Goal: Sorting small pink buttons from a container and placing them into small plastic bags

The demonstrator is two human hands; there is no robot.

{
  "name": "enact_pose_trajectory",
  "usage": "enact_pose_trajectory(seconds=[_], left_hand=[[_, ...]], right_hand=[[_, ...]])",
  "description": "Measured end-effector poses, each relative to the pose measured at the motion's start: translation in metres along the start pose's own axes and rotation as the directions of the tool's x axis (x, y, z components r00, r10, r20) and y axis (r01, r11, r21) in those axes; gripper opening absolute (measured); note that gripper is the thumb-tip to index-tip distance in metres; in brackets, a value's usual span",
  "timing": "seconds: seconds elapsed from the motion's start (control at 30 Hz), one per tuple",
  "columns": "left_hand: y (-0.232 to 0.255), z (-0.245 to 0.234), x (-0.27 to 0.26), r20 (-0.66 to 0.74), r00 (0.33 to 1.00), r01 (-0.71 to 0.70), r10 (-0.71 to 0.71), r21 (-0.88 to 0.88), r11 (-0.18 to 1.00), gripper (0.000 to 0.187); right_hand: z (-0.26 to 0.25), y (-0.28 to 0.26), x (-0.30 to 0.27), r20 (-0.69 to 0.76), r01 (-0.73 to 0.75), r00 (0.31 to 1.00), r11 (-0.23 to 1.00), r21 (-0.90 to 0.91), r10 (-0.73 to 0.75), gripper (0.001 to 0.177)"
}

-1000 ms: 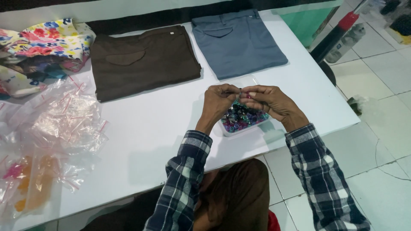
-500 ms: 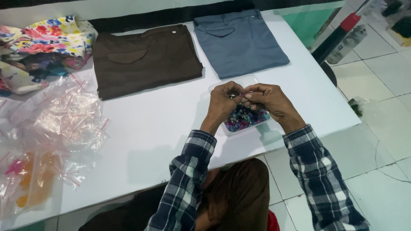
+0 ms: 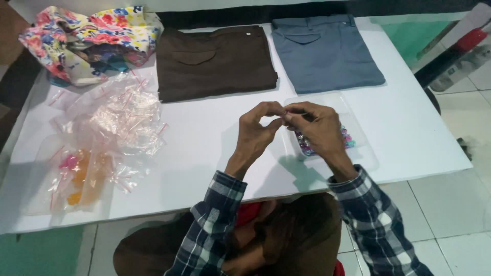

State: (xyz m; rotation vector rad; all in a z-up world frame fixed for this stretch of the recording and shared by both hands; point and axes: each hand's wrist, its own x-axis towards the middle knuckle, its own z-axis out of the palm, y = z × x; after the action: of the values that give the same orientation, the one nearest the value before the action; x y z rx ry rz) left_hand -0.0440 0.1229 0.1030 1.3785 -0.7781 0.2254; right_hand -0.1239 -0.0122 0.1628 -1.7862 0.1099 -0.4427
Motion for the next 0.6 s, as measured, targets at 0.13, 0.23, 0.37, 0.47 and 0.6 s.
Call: enact_pose_trajectory(seconds=[0.13,0.23,0.37,0.47,0.6], left_hand=[[-0.002,-0.046,-0.022,-0.055,0.998,0.013,-0.007,0.106,0.994,0.031],[-0.024,-0.081,-0.039,-0.097,0.994,0.071,-0.054,0.179,0.981,0.028],[-0.053,-0.108,-0.061,-0.115,0.974,0.216,-0.196,0.193,0.957,0.024],[-0.061,-0.117,-0.064,-0.111,0.96,0.277,-0.256,0.283,0.918,0.022],[-0.075,-0.123,-0.062,-0.098,0.969,0.248,-0.228,0.405,0.88,0.025]], right_hand=[[0.055,0.025,0.0,0.026,0.05,0.998,0.999,-0.008,-0.049,0.017],[0.094,0.062,0.007,0.058,0.071,0.996,0.997,-0.035,-0.068,0.019],[0.13,0.107,0.004,0.129,0.138,0.985,0.973,-0.186,-0.115,0.022],[0.141,0.116,-0.002,0.126,0.18,0.982,0.912,-0.368,-0.143,0.022],[0.141,0.104,-0.006,0.116,0.118,0.99,0.903,-0.414,-0.076,0.024]])
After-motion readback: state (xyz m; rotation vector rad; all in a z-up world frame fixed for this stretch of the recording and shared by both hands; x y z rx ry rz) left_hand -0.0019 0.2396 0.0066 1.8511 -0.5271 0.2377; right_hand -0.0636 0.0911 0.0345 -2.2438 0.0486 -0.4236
